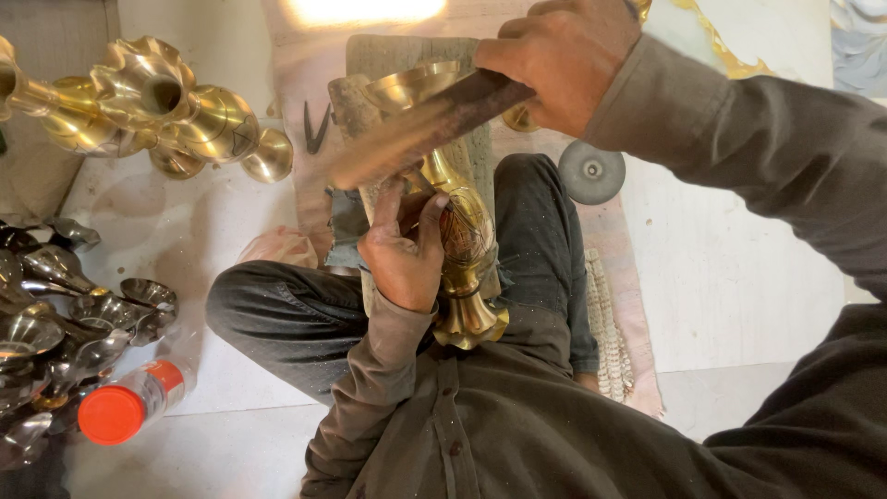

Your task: The person sits cross-legged on the floor holding a chisel against a brass vase resting on a wooden board, tapping the chisel with a wooden mallet to engrave a decorative pattern into the vase surface. They reposition the vase and chisel repeatedly to work on different areas of the design.

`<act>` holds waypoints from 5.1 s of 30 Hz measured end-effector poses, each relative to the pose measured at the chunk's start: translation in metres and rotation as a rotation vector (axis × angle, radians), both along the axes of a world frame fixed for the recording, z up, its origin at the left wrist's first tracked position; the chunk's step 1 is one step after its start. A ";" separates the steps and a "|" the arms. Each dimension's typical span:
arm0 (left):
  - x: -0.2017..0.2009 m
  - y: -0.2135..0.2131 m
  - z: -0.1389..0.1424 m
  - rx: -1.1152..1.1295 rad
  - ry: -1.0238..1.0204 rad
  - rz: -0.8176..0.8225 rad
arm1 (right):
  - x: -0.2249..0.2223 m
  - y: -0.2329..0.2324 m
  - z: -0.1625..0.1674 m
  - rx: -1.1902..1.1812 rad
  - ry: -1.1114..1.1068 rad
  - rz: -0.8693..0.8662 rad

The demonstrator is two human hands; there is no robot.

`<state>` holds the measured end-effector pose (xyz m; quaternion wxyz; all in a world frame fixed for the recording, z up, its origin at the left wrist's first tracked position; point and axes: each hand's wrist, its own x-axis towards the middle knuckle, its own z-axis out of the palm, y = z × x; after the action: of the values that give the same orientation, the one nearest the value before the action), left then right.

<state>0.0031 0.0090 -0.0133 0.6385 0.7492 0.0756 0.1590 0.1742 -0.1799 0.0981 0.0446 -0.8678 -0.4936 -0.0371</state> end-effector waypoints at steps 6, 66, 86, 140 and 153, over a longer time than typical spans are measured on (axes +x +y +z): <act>0.000 0.000 0.003 0.008 0.020 0.001 | 0.000 -0.004 -0.006 -0.014 -0.017 0.006; 0.002 0.005 0.003 0.027 0.023 -0.054 | -0.020 0.009 -0.002 0.238 0.116 -0.021; 0.003 0.005 0.001 0.038 0.025 -0.047 | -0.018 0.005 -0.009 0.044 -0.147 0.044; 0.000 0.007 0.006 -0.019 0.009 -0.093 | -0.022 0.008 -0.014 0.395 0.446 -0.121; -0.001 0.007 0.003 -0.022 0.021 -0.099 | -0.024 0.007 -0.015 0.123 0.096 -0.028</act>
<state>0.0026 0.0164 -0.0108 0.6530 0.7465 0.0470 0.1186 0.1504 -0.1724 0.0832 0.1208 -0.8710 -0.4755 -0.0261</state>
